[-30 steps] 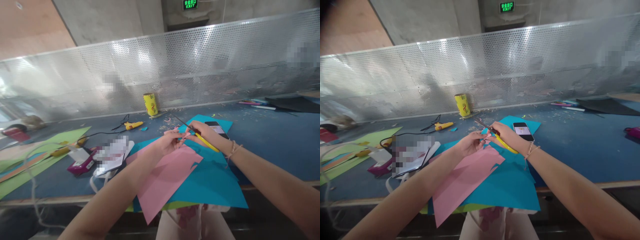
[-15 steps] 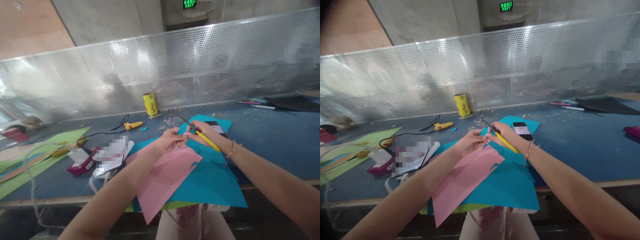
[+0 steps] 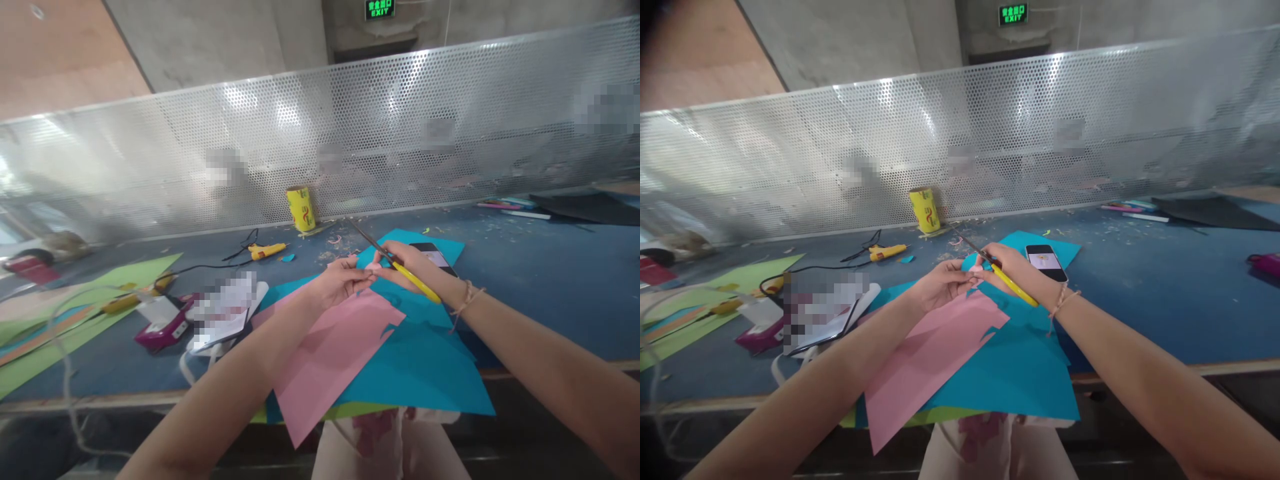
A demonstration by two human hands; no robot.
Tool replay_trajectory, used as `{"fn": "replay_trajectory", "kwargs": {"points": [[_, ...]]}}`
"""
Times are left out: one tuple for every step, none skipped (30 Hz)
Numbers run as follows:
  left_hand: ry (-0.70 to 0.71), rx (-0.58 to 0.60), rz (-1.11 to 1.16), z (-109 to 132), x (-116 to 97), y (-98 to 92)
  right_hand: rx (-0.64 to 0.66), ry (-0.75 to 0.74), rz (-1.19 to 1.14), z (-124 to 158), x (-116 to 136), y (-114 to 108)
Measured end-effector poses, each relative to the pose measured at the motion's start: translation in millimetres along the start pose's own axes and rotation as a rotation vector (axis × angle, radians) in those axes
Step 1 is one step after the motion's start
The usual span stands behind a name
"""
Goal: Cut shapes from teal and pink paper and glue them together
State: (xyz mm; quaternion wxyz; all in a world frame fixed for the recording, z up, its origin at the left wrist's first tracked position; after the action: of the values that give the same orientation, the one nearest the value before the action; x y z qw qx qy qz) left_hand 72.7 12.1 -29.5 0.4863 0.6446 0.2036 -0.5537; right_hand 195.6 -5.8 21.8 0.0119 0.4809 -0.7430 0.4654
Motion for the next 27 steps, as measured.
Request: {"fn": "replay_trajectory", "kwargs": {"points": [[0.002,-0.012,-0.001,-0.7,0.2,-0.7,0.002,-0.002,0.008,0.0,-1.0,0.3],[0.007,-0.027,-0.004,-1.3,0.1,-1.5,0.003,-0.008,0.009,-0.1,-2.3,1.0],[0.017,-0.046,-0.004,-1.9,-0.2,-2.5,-0.001,-0.014,0.003,-0.4,-4.1,1.8],[0.031,-0.069,-0.003,-2.4,-1.0,-3.8,-0.014,-0.014,-0.008,-0.8,-6.3,2.4],[0.050,-0.097,0.001,-2.9,-2.2,-5.4,-0.032,-0.005,-0.025,-1.5,-9.0,3.0],[0.073,-0.129,0.010,-3.3,-3.9,-7.5,-0.056,0.019,-0.049,-2.3,-12.4,3.3],[0.103,-0.168,0.024,-3.6,-6.0,-10.2,-0.082,0.059,-0.077,-3.1,-16.4,3.6],[0.137,-0.209,0.042,-3.9,-8.4,-13.3,-0.108,0.111,-0.103,-3.6,-20.8,3.8],[0.176,-0.250,0.061,-4.0,-11.2,-16.7,-0.127,0.167,-0.121,-3.8,-25.2,4.3],[0.218,-0.289,0.080,-4.0,-14.1,-20.2,-0.136,0.218,-0.128,-3.7,-29.2,5.3],[0.258,-0.322,0.098,-3.9,-16.9,-23.4,-0.137,0.255,-0.118,-3.3,-32.6,6.6],[0.293,-0.347,0.114,-3.9,-19.3,-26.2,-0.132,0.268,-0.096,-2.8,-35.0,8.2],[0.321,-0.365,0.127,-3.9,-21.3,-28.4,-0.121,0.253,-0.069,-2.5,-36.1,10.4],[0.341,-0.376,0.137,-4.1,-22.9,-30.0,-0.106,0.219,-0.045,-2.1,-36.4,13.0],[0.354,-0.382,0.146,-4.2,-24.1,-31.2,-0.091,0.174,-0.027,-1.5,-36.1,15.9],[0.365,-0.387,0.154,-4.2,-25.0,-31.9,-0.079,0.135,-0.018,-0.7,-35.7,18.9],[0.378,-0.395,0.162,-3.9,-25.9,-32.4,-0.069,0.108,-0.015,0.2,-35.3,21.5],[0.393,-0.405,0.170,-3.3,-26.8,-32.6,-0.062,0.094,-0.012,1.2,-34.8,23.8],[0.408,-0.417,0.179,-2.3,-27.6,-32.5,-0.057,0.093,-0.005,2.1,-33.9,25.4],[0.422,-0.427,0.187,-1.2,-28.3,-32.0,-0.054,0.098,0.005,2.7,-32.5,26.3],[0.433,-0.432,0.194,-0.1,-28.7,-31.0,-0.047,0.106,0.018,3.2,-30.2,26.7],[0.440,-0.433,0.199,0.9,-28.8,-29.6,-0.036,0.112,0.028,3.3,-27.2,26.8],[0.442,-0.428,0.201,1.7,-28.5,-27.7,-0.025,0.121,0.034,3.2,-23.9,26.3],[0.441,-0.420,0.200,2.4,-28.1,-25.7,-0.017,0.135,0.036,2.9,-20.7,25.1],[0.437,-0.409,0.196,2.7,-27.5,-23.7,-0.002,0.155,0.032,2.5,-17.7,24.0],[0.432,-0.397,0.189,2.9,-26.8,-21.9,0.018,0.177,0.023,2.1,-15.0,22.9],[0.428,-0.387,0.182,2.9,-26.2,-20.5,0.040,0.199,0.011,1.7,-12.5,21.9]]}}
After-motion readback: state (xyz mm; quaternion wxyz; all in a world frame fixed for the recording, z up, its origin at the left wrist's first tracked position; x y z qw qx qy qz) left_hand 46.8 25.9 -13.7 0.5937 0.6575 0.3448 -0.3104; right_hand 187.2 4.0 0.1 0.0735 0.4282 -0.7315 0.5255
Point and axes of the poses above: each hand's wrist, its own z-axis away from the middle knuckle, its own y-axis out of the palm, x = y × z, the point moved 6 cm from there along -z, towards the middle knuckle
